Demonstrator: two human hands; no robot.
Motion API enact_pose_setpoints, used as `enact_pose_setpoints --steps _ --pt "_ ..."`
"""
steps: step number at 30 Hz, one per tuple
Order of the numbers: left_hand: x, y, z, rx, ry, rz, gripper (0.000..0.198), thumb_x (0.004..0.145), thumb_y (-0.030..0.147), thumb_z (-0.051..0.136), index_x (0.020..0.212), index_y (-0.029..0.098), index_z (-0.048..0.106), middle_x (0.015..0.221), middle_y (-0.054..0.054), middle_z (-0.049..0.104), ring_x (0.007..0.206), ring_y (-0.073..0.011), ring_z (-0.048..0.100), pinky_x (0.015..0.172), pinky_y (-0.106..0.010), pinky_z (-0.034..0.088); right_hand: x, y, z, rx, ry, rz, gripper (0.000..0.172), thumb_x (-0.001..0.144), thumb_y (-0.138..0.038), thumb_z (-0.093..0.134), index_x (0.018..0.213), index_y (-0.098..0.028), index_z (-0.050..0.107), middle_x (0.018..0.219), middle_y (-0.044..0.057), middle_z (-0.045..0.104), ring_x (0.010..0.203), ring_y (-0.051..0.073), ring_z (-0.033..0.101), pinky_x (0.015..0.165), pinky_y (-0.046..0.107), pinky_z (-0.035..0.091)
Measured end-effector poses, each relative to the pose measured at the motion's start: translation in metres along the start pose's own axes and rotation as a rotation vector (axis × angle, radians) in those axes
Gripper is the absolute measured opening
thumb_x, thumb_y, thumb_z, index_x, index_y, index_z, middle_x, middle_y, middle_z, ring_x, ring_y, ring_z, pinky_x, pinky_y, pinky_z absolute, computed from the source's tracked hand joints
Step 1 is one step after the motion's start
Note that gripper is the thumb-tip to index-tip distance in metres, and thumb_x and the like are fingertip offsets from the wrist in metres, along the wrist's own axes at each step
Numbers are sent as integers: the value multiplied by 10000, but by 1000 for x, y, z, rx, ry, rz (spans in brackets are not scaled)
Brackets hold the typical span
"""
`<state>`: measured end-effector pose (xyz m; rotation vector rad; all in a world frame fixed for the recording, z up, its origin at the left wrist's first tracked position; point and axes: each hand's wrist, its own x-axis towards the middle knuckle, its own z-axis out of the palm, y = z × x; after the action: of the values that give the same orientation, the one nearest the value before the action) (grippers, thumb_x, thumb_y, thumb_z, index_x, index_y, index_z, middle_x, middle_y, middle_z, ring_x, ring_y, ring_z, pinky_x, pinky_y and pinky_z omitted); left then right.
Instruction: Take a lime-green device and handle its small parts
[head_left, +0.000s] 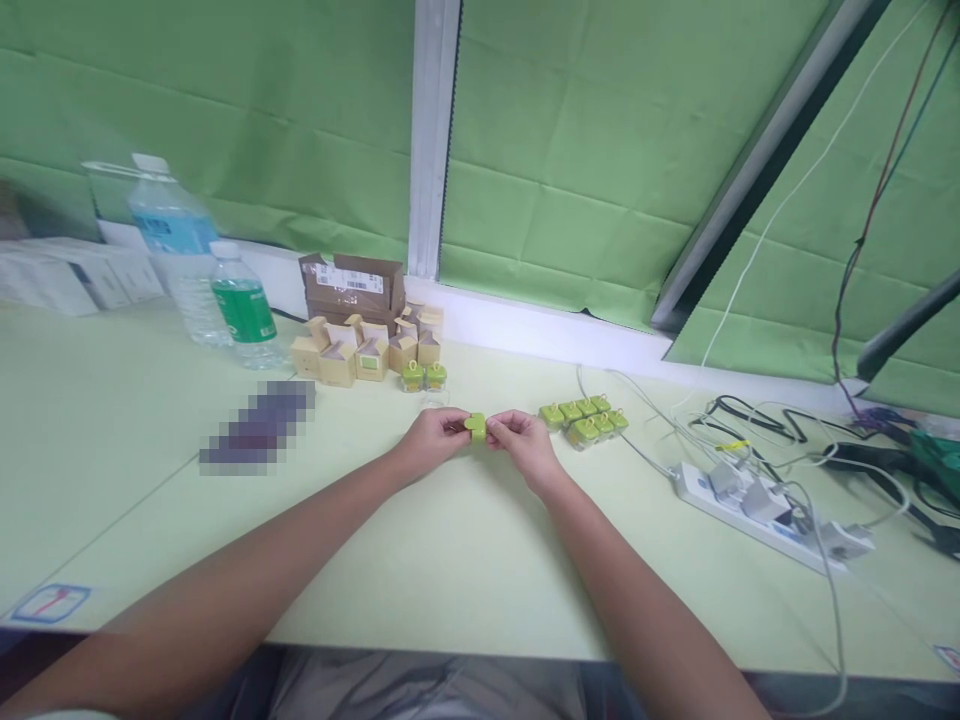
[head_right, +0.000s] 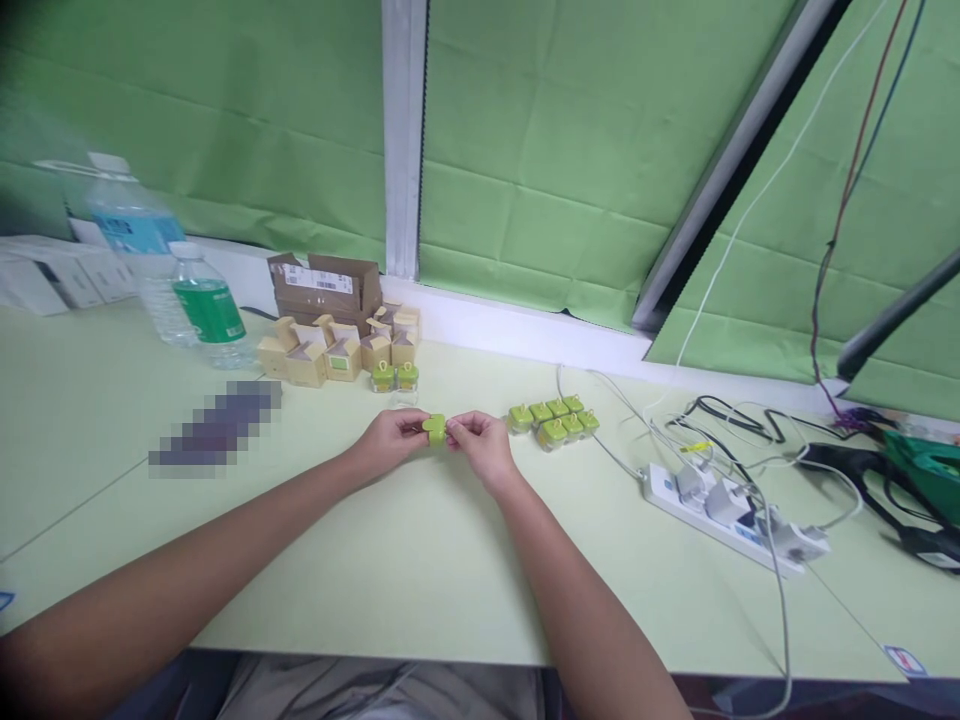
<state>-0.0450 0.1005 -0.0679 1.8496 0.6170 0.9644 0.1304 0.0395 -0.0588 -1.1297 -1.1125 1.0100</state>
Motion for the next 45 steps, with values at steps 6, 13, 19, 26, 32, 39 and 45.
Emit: enact_pose_setpoints --steps 6,13,19,26,32,39,45 --pt "-1 1 1 -9 49 -34 148 793 275 662 819 137 710 735 -7 663 690 -152 603 636 -243 460 -2 0 5 -59 13 -61 385 686 -525 784 777 -163 692 681 37 685 611 162 626 623 302 536" --pt "1 -2 -1 46 80 -30 83 772 237 627 767 155 639 686 13 620 634 -136 578 593 -235 447 -3 2 7 -43 -35 -16 409 696 -570 761 788 -183 667 708 29 664 654 172 634 649 317 565" --pt "-2 2 0 55 92 -32 47 763 208 581 741 168 588 669 22 583 618 -138 563 588 -250 440 -9 -2 16 -39 -45 -34 403 705 -524 778 873 -196 616 908 37 639 779 168 630 637 292 585" --pt "-4 8 3 -30 24 -29 55 743 179 533 692 184 513 640 36 543 620 -133 550 606 -257 451 -11 -2 17 -70 -82 -38 487 696 -431 798 1081 -212 594 1113 70 617 784 156 639 630 296 582" --pt "-1 8 0 -188 120 -89 113 766 242 595 755 181 500 796 -7 658 604 -140 636 557 -262 497 -10 -8 13 -14 -68 -7 444 684 -342 768 1101 -228 670 1017 37 648 799 163 638 639 272 563" --pt "4 14 0 -327 244 -214 233 762 312 666 713 176 483 902 -66 731 587 -121 626 538 -257 517 -17 -12 22 250 -93 166 434 644 -286 710 1072 -217 686 793 -4 650 801 184 649 745 333 564" --pt "10 12 -8 -612 296 -320 151 751 265 650 766 148 555 926 -116 742 691 -153 675 654 -279 547 -11 -4 18 15 -17 57 307 649 -292 727 932 -198 656 868 19 662 817 182 643 800 343 548"
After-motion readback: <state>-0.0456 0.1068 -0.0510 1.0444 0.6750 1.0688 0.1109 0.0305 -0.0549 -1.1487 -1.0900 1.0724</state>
